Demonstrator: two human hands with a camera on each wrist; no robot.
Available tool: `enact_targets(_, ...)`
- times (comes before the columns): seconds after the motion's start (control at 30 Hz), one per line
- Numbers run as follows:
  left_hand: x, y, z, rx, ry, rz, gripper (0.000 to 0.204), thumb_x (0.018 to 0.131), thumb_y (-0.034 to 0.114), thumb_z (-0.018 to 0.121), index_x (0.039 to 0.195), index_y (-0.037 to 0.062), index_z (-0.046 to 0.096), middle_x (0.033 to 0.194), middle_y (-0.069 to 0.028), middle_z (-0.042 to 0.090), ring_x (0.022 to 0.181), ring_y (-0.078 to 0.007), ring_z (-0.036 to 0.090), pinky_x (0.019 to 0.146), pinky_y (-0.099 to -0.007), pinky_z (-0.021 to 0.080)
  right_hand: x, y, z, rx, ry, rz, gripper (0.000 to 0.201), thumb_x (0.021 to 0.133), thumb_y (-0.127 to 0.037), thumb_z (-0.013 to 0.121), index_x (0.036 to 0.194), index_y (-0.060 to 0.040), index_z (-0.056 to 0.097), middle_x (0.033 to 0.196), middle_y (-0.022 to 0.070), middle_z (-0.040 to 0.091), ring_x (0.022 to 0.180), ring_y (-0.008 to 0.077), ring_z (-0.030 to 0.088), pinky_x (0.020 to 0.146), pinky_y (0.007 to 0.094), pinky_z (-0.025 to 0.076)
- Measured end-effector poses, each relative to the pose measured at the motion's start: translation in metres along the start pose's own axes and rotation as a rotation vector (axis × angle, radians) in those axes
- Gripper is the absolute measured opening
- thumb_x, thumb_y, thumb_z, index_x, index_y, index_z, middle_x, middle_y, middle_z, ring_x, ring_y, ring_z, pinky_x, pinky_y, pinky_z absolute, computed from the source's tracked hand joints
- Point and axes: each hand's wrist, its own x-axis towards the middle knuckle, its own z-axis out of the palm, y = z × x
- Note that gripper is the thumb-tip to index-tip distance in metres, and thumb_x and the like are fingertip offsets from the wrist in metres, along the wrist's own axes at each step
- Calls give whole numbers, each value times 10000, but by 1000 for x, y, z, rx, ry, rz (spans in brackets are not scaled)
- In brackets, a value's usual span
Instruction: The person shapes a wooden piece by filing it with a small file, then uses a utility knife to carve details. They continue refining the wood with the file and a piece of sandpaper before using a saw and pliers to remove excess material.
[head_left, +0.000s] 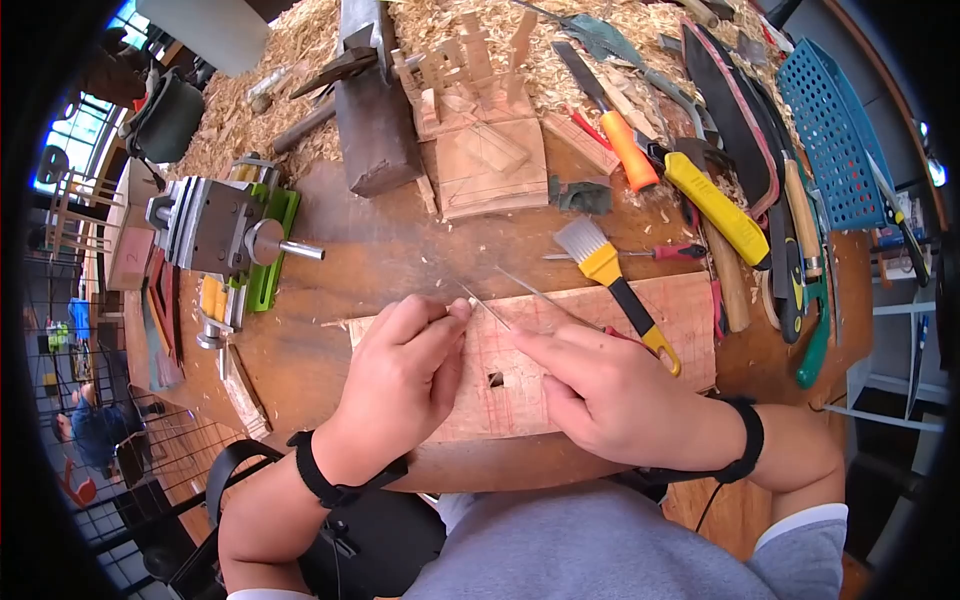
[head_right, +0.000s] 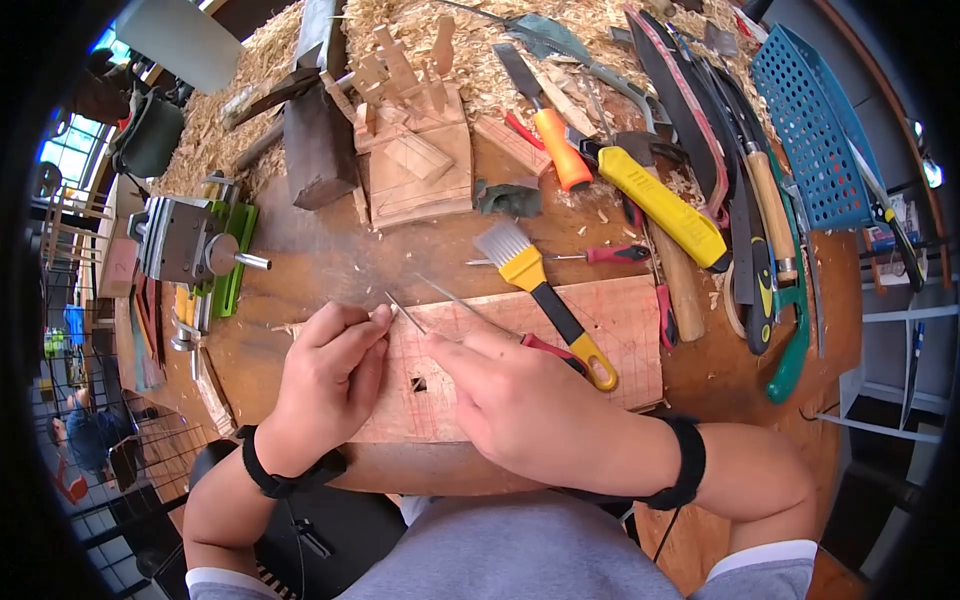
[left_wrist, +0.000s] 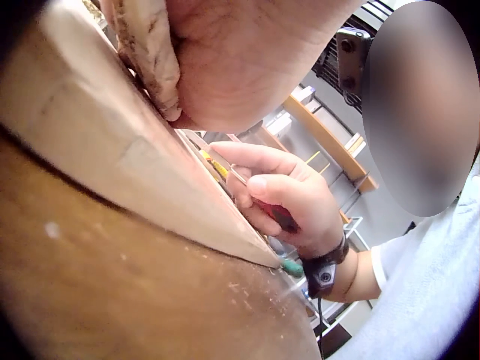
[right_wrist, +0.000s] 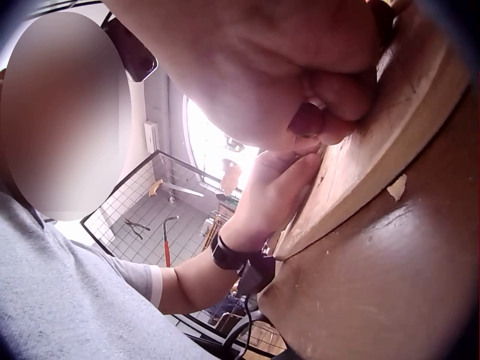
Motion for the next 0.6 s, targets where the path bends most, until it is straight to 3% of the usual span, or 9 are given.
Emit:
enact_targets(0.43, 0, -1, 1, 6, -8, 24, 305, 792, -70, 674, 1094, -28, 665, 943, -119, 595, 817, -297, 594, 725, -378, 510, 6, 4, 0, 4, 10, -50, 434, 836, 37, 573, 1268, 51, 604, 883, 190, 606, 773, 344, 636, 681, 403, 515)
enact_targets(0.53, -1, -2, 1, -2, -19, 20, 305, 792, -70, 674, 1093, -27, 664, 945, -117, 593, 816, -297, 595, 723, -380, 509, 6, 1, -6, -2, -118, 60, 399, 848, -9, 561, 1235, 76, 600, 1010, 223, 613, 866, 369, 648, 761, 413, 527)
enact_targets(0.6, 1, -1, 1, -16, -16, 19, 303, 793, -70, 674, 1093, -26, 664, 945, -116, 592, 815, -297, 595, 722, -380, 509, 10, 9, -1, 36, -29, -50, 392, 847, -4, 556, 1228, 75, 606, 978, 222, 612, 865, 370, 644, 762, 416, 523)
